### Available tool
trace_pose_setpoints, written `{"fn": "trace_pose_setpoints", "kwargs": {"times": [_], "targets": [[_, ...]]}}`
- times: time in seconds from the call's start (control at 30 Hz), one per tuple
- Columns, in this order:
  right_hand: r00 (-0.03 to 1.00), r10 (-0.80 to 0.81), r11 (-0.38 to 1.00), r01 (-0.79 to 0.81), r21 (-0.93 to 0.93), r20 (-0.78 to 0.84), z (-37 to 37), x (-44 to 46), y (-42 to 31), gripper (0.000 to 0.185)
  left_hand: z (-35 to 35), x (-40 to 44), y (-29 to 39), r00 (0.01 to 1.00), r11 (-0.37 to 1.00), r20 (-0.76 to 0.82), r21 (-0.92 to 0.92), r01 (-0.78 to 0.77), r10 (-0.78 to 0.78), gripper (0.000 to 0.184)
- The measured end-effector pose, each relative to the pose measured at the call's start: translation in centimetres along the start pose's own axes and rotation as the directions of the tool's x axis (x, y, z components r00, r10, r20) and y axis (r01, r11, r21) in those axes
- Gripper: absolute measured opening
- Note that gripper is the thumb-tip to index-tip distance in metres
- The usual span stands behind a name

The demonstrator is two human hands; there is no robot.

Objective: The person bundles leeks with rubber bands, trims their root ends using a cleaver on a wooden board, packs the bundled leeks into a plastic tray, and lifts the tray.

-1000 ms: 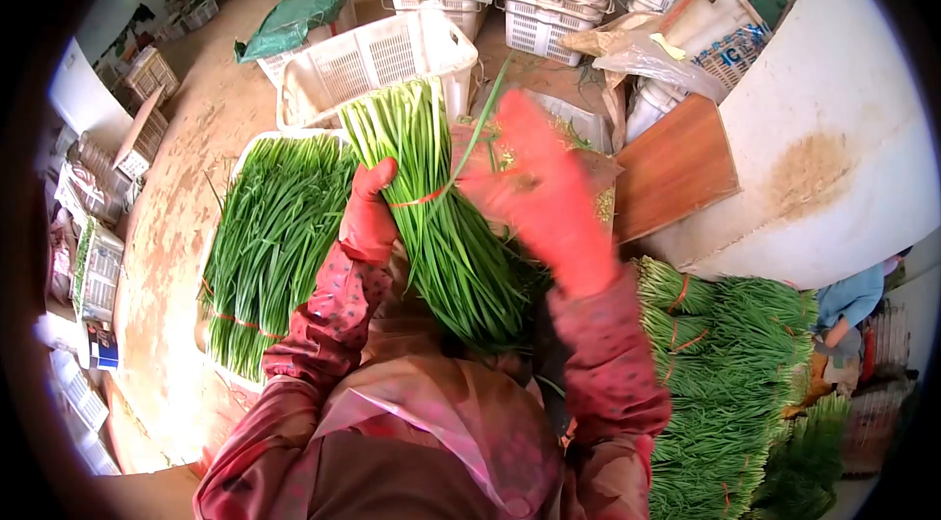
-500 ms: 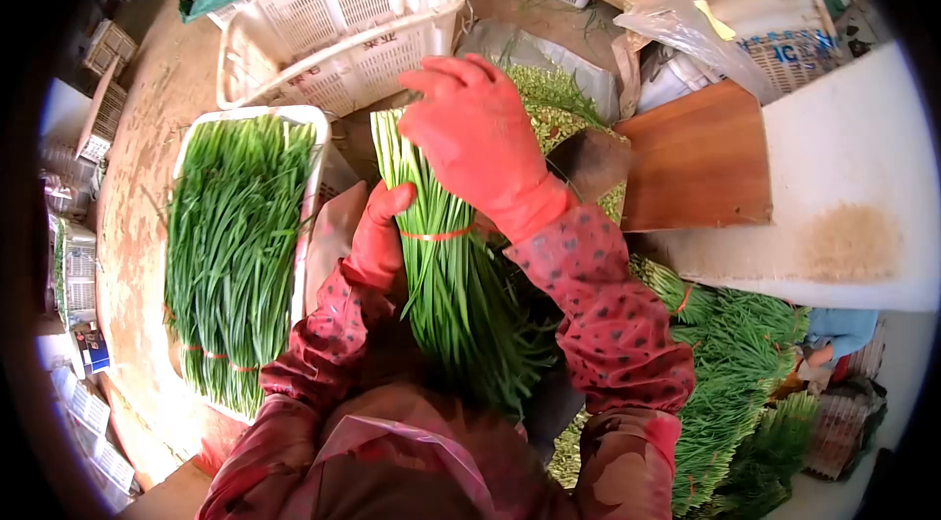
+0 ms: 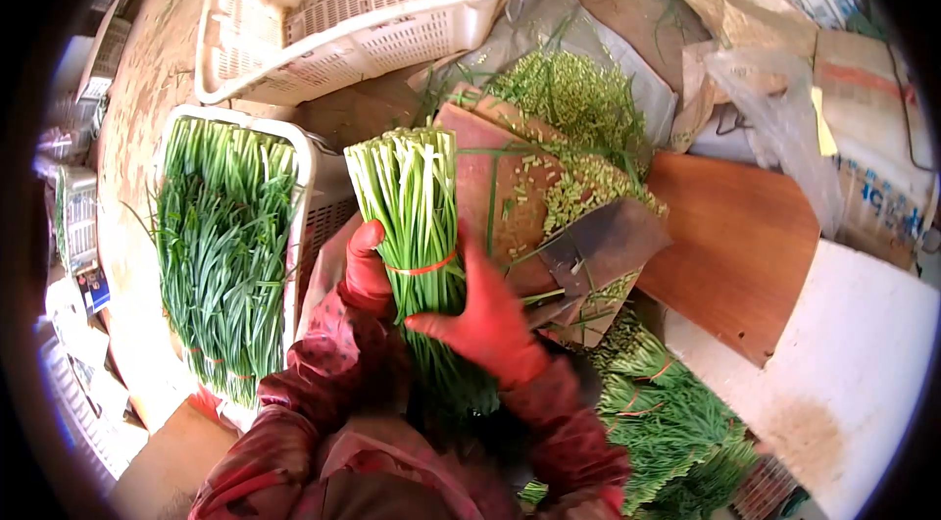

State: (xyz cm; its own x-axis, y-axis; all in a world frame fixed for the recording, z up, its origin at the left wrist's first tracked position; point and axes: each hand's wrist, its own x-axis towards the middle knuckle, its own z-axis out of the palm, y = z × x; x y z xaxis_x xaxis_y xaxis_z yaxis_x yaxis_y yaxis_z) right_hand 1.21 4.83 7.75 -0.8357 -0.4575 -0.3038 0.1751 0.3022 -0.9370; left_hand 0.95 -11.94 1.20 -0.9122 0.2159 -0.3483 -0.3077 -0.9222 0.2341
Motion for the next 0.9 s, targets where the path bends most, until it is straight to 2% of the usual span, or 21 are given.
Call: {"fn": "trace_pose_setpoints", "kwargs": {"times": [0.03,0.07,0.13,0.2,0.23,0.3,0.33,0.37,0.4,0.43,0.47,0.5,0.53,0.57,0.6,0.63,0.67,0.7,0.8,0.87,0.9], "targets": [[0.994,0.013,0.997,-0.006,0.073,-0.105,2.0,-0.7,0.8,0.11,1.2,-0.3,0.4,0.999,0.997,-0.027,0.072,-0.041,0.043,0.067],[0.997,0.005,0.998,0.001,0.065,-0.081,2.5,-1.3,0.7,0.11,2.4,-0.7,1.0,0.994,0.986,-0.054,0.145,-0.085,0.094,0.065],[0.959,0.171,0.983,-0.152,0.099,-0.224,3.5,-1.9,-1.3,0.098,5.7,-2.3,2.6,0.993,0.981,-0.085,0.184,-0.06,0.077,0.062],[0.986,0.095,0.982,-0.071,0.176,-0.136,2.1,-2.1,-5.2,0.081,9.5,-4.1,4.3,0.986,0.971,-0.087,0.206,-0.121,0.141,0.065],[0.995,0.088,0.963,-0.07,0.258,-0.057,1.1,-2.2,-7.3,0.065,10.5,-4.7,4.3,0.957,0.904,-0.114,0.374,-0.207,0.266,0.066],[0.994,0.1,0.916,-0.079,0.394,-0.033,-0.5,-2.1,-11.0,0.048,14.7,-7.0,5.1,0.926,0.756,-0.102,0.613,-0.229,0.363,0.094],[0.991,0.105,0.966,-0.082,0.247,-0.082,-1.6,-1.5,-14.6,0.052,15.9,-8.6,4.6,0.905,0.489,0.027,0.834,-0.255,0.425,0.105],[0.999,0.011,0.968,-0.001,0.252,-0.04,-3.8,-2.0,-14.0,0.056,17.7,-10.6,3.5,0.945,0.576,-0.037,0.8,-0.166,0.325,0.107],[0.999,-0.038,0.958,0.043,0.282,-0.025,-4.2,-1.4,-15.7,0.06,18.5,-12.6,3.0,0.983,0.662,0.01,0.738,-0.132,0.184,0.107],[0.996,-0.087,0.946,0.086,0.313,-0.01,-4.7,-0.7,-17.5,0.065,17.6,-14.1,2.1,0.999,0.638,-0.034,0.769,0.048,-0.034,0.106],[0.996,-0.085,0.929,0.082,0.361,-0.007,-4.8,-0.4,-21.9,0.069,17.8,-15.6,4.1,0.966,0.52,0.001,0.843,0.138,-0.259,0.107],[0.992,-0.126,0.93,0.109,0.351,0.028,-5.0,-0.3,-26.2,0.069,15.9,-17.2,5.3,0.955,0.442,-0.009,0.885,0.146,-0.297,0.106],[0.998,-0.037,0.985,0.029,0.169,0.041,-5.1,-0.2,-29.7,0.061,14.1,-18.8,6.5,0.942,0.36,-0.019,0.921,0.147,-0.335,0.105],[0.998,0.056,0.998,-0.056,-0.022,0.024,-5.1,-0.2,-32.2,0.052,13.7,-20.2,8.7,0.986,0.452,-0.042,0.885,0.111,-0.158,0.105],[0.999,0.023,0.999,-0.021,-0.031,0.049,-4.9,0.5,-33.5,0.052,13.3,-21.6,10.8,0.998,0.524,-0.064,0.851,0.042,0.023,0.105],[0.995,-0.041,0.979,0.058,-0.193,0.092,-4.6,1.5,-34.4,0.062,16.3,-23.5,16.4,0.967,0.672,-0.119,0.738,-0.067,0.226,0.106],[0.985,-0.094,0.927,0.14,-0.347,0.145,-4.0,2.9,-35.1,0.073,19.4,-24.4,20.4,0.93,0.732,-0.084,0.644,-0.224,0.359,0.106],[0.969,-0.155,0.982,0.173,-0.081,0.19,-1.9,3.9,-35.8,0.078,22.7,-25.2,23.4,0.871,0.677,-0.044,0.648,-0.348,0.49,0.106],[0.871,-0.328,0.904,0.402,-0.146,0.365,7.0,4.0,-42.9,0.09,28.1,-24.6,26.9,0.69,0.504,0.124,0.594,-0.627,0.713,0.114],[0.749,-0.455,0.747,0.616,-0.253,0.482,11.7,3.7,-45.5,0.1,29.0,-24.9,27.9,0.63,0.465,0.058,0.624,-0.628,0.774,0.106],[0.736,-0.464,0.778,0.605,-0.17,0.494,13.5,3.7,-46.8,0.101,29.7,-25.9,29.1,0.609,0.528,0.065,0.431,-0.732,0.791,0.096]]}}
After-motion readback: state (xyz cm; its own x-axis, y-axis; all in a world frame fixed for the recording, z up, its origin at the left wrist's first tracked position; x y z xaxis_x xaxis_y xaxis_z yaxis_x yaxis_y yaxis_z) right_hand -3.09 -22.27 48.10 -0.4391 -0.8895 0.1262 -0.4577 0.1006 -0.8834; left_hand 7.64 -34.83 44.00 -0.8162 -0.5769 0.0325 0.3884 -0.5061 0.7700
